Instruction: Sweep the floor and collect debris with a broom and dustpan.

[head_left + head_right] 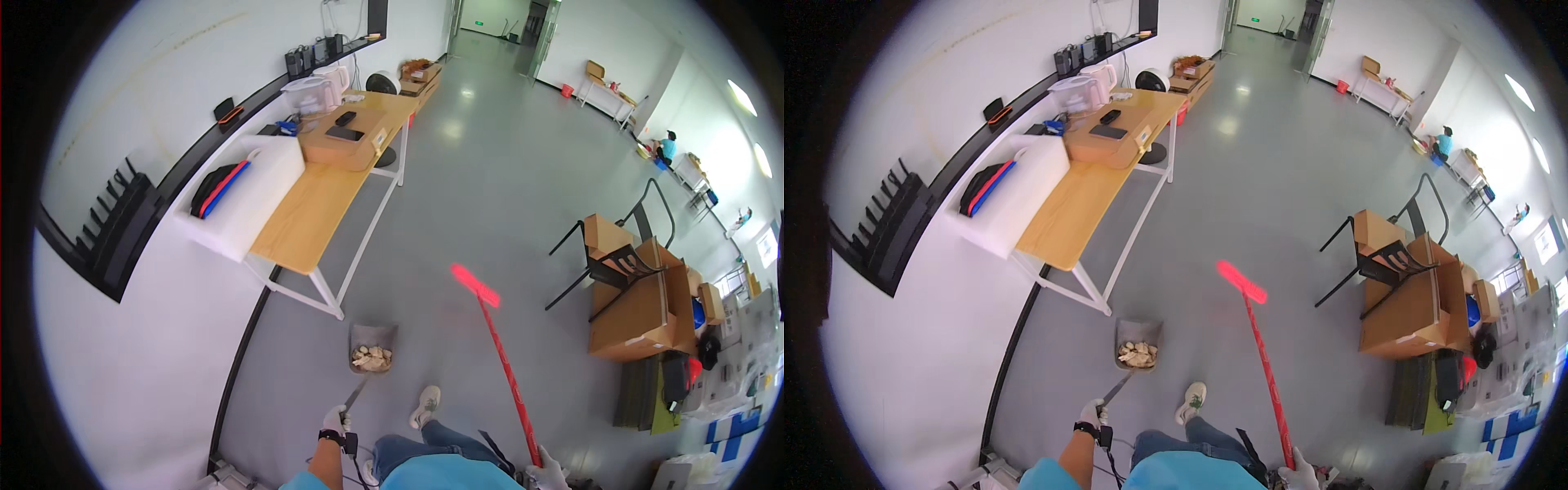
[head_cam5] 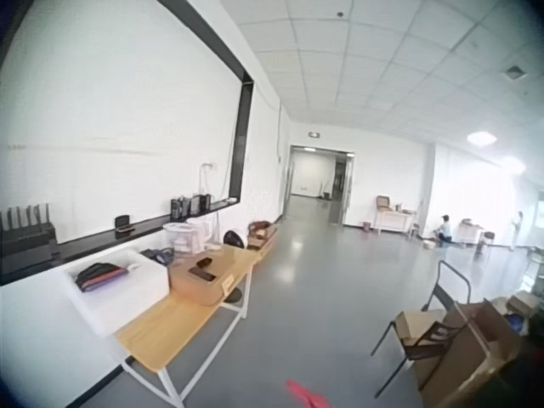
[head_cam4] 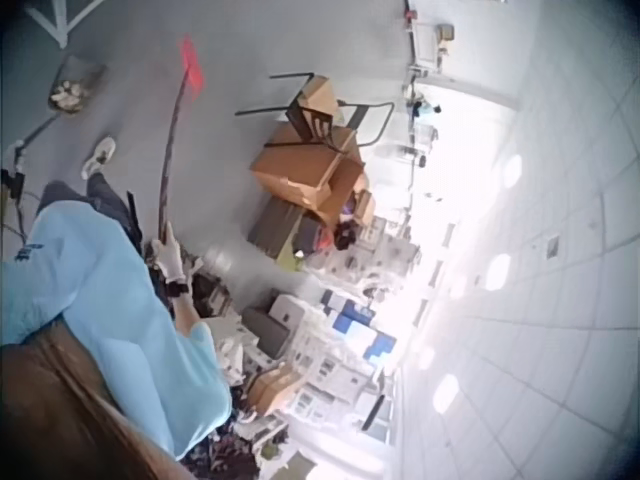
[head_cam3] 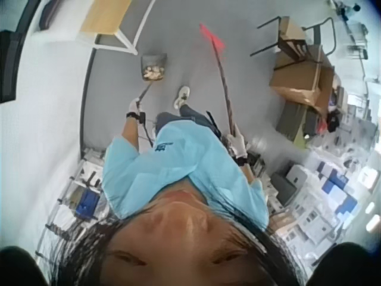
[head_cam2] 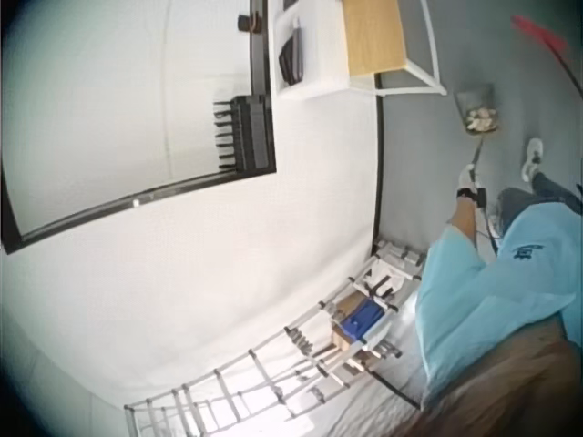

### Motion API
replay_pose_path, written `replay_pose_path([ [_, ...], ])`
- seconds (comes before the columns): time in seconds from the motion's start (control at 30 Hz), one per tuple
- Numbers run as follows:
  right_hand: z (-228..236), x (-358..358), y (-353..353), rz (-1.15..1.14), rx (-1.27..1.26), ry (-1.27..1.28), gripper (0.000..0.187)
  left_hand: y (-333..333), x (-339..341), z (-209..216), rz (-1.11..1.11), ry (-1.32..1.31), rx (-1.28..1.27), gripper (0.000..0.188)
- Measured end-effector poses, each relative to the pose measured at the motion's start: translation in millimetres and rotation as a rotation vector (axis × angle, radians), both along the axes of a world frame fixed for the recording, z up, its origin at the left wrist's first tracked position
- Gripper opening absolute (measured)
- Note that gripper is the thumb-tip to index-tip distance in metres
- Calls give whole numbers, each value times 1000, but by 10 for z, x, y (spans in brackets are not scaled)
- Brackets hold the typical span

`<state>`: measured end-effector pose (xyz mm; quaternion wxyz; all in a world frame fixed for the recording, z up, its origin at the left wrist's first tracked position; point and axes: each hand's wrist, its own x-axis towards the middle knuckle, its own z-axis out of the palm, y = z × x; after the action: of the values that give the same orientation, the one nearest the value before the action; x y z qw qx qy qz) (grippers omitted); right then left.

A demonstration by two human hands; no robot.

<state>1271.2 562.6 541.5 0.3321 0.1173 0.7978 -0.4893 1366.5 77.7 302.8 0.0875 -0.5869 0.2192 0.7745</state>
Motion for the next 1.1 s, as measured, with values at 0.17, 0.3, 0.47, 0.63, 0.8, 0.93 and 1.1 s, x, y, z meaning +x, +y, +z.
replay_pose_path([
  [0.17, 205, -147, -86, 57, 194, 42, 55, -138, -282, -340, -10, -36, -221, 24],
  [0.3, 375, -266, -210, 207, 497, 6, 58, -236, -723, -342, 82, -74, -193, 24],
  [0.47, 260, -358, -227, 163, 433, 54, 55, -538, -1096, -335, 57, -166, -165, 25],
  [0.63, -36, -759, -191, 238, 587, 156, 50, -554, -1627, 39, -133, -137, -260, 28],
  [0.8, -158, -1616, -453, 178, 424, 170, 54, -1067, -1583, -378, 226, -71, 95, 16],
  [0.93, 68, -2437, -683, 194, 404, 130, 52, -1162, -1773, -618, 170, -43, -94, 17],
  [1.1, -127, -3242, -752, 324, 584, 143, 62, -1243, -2716, -535, -57, -40, -239, 27],
])
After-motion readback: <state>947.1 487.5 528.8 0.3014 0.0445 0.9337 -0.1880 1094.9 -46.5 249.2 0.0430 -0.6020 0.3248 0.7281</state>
